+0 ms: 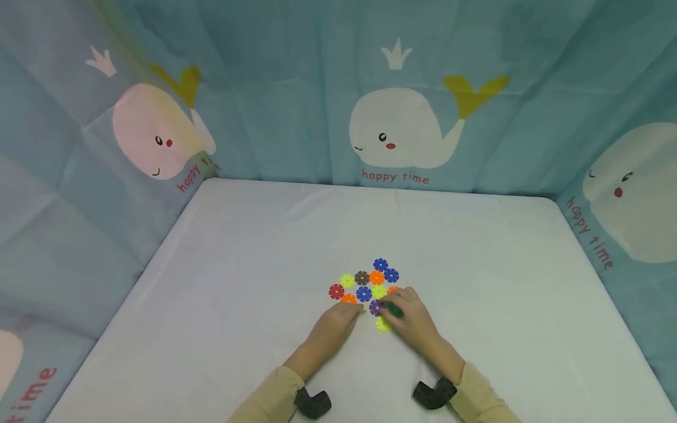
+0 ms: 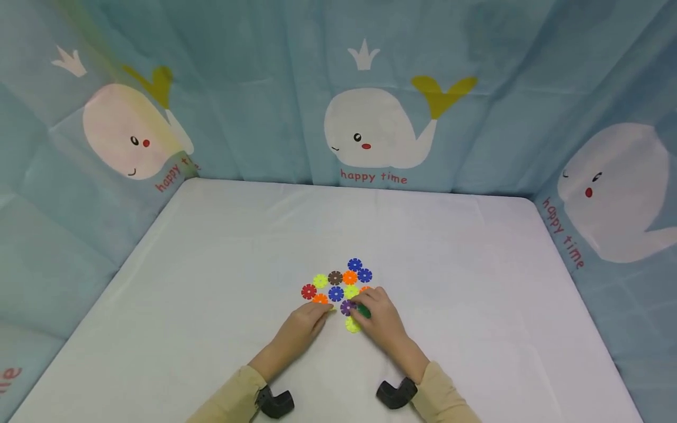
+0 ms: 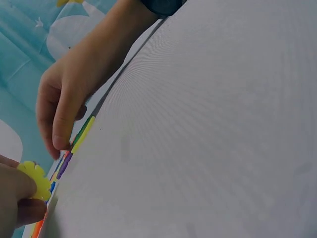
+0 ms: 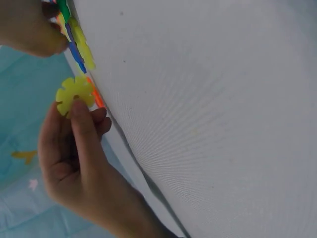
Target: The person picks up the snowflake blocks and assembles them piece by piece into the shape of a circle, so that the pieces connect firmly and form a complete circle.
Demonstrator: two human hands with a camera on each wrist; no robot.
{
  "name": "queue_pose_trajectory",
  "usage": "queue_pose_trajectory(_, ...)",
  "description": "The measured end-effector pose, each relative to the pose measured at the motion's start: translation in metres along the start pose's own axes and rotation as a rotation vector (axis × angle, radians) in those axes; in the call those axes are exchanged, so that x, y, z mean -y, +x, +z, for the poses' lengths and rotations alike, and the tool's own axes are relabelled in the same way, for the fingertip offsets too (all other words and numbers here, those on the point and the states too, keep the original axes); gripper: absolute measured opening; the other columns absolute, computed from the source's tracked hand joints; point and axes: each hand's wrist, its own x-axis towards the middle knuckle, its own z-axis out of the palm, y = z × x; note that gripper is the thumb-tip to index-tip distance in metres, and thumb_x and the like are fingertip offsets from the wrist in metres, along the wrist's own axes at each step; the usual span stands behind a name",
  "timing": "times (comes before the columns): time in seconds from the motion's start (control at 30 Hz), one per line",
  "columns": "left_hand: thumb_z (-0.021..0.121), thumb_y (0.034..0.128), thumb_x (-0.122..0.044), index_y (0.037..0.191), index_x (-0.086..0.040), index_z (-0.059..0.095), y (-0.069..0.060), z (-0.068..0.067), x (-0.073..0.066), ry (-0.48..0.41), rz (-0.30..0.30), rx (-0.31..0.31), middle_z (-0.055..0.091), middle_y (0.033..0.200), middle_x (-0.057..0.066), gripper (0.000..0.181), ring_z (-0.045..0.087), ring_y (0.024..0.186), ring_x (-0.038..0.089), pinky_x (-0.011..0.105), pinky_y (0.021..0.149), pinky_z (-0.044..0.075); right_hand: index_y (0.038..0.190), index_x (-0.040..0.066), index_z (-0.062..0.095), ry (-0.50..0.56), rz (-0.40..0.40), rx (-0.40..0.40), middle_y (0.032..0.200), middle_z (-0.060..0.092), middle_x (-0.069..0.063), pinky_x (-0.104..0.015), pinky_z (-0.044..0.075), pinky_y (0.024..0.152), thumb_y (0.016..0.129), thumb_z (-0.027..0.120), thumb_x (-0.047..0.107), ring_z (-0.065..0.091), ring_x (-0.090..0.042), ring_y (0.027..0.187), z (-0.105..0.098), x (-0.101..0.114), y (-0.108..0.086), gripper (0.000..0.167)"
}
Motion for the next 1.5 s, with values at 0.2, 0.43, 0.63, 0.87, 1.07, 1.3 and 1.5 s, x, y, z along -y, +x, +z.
queue_pose_trajectory(0.2, 0.070, 0.0756, -0.003, 0.091, -0.003, 0.065, -0.006, 0.002, 0.006, -0.073, -0.062, -0.150, 0.064, 0.085, 0.004, 0.016, 0.061, 0.080, 0.014, 0.025, 0.073, 0.047, 0.083, 0.009, 0.065, -0.039, 0.020, 0.037, 0.079, 0.048, 0.002, -0.024, 0.034, 0.059, 0.067, 0.078, 0.022, 0.035, -0.012, 0.071, 0.006, 0.001, 0.005, 0.025)
queue_pose_trajectory(0.43, 0.071, 0.0736, 0.000, 0.089, -0.004, 0.066, -0.007, 0.004, 0.007, -0.133, -0.044, -0.180, 0.063, 0.084, 0.003, 0.017, 0.060, 0.080, 0.014, 0.023, 0.073, 0.046, 0.070, 0.011, 0.057, -0.136, 0.162, 0.033, 0.070, 0.042, 0.006, -0.024, 0.034, 0.054, 0.061, 0.080, 0.037, 0.035, -0.012, 0.067, 0.008, 0.013, 0.007, 0.036)
queue_pose_trajectory(0.63, 0.068, 0.0758, 0.001, 0.091, -0.004, 0.064, -0.008, 0.009, 0.004, -0.160, -0.074, -0.178, 0.063, 0.086, 0.004, 0.016, 0.059, 0.081, 0.014, 0.022, 0.074, 0.046, 0.077, 0.009, 0.055, -0.176, 0.259, 0.119, 0.072, 0.043, 0.005, -0.026, 0.034, 0.056, 0.066, 0.077, 0.037, 0.036, -0.015, 0.068, 0.010, 0.021, 0.006, 0.038)
queue_pose_trajectory(0.87, 0.068, 0.0752, 0.004, 0.091, -0.003, 0.063, -0.007, 0.006, 0.004, -0.247, -0.144, -0.183, 0.062, 0.085, 0.004, 0.018, 0.056, 0.075, 0.010, 0.018, 0.067, 0.046, 0.081, 0.007, 0.054, 0.021, 0.173, 0.032, 0.076, 0.049, 0.004, -0.024, 0.037, 0.061, 0.067, 0.079, 0.015, 0.039, -0.013, 0.072, 0.014, 0.022, 0.005, 0.029)
queue_pose_trajectory(1.07, 0.068, 0.0748, 0.005, 0.090, -0.003, 0.063, -0.004, 0.008, 0.006, -0.295, -0.140, -0.185, 0.062, 0.085, 0.003, 0.018, 0.054, 0.073, 0.009, 0.019, 0.064, 0.045, 0.081, 0.008, 0.056, 0.256, 0.045, -0.079, 0.073, 0.056, 0.004, -0.017, 0.042, 0.055, 0.070, 0.072, -0.003, 0.049, -0.006, 0.062, 0.011, 0.021, 0.007, 0.022)
queue_pose_trajectory(1.3, 0.066, 0.0773, 0.003, 0.092, -0.002, 0.064, 0.004, 0.011, 0.002, -0.300, -0.114, -0.168, 0.062, 0.088, 0.005, 0.015, 0.056, 0.077, 0.011, 0.019, 0.069, 0.045, 0.085, -0.001, 0.056, 0.573, 0.216, -0.080, 0.070, 0.060, -0.009, -0.025, 0.046, 0.045, 0.076, 0.064, -0.011, 0.055, -0.019, 0.051, -0.001, 0.024, 0.008, 0.016)
queue_pose_trajectory(1.5, 0.067, 0.0773, 0.002, 0.091, -0.003, 0.064, 0.002, 0.010, 0.002, -0.292, -0.125, -0.168, 0.062, 0.086, 0.004, 0.015, 0.055, 0.075, 0.010, 0.019, 0.067, 0.045, 0.088, -0.013, 0.050, 0.711, 0.343, -0.061, 0.072, 0.057, -0.025, -0.035, 0.048, 0.047, 0.078, 0.058, -0.017, 0.056, -0.034, 0.052, -0.012, 0.040, 0.017, 0.013)
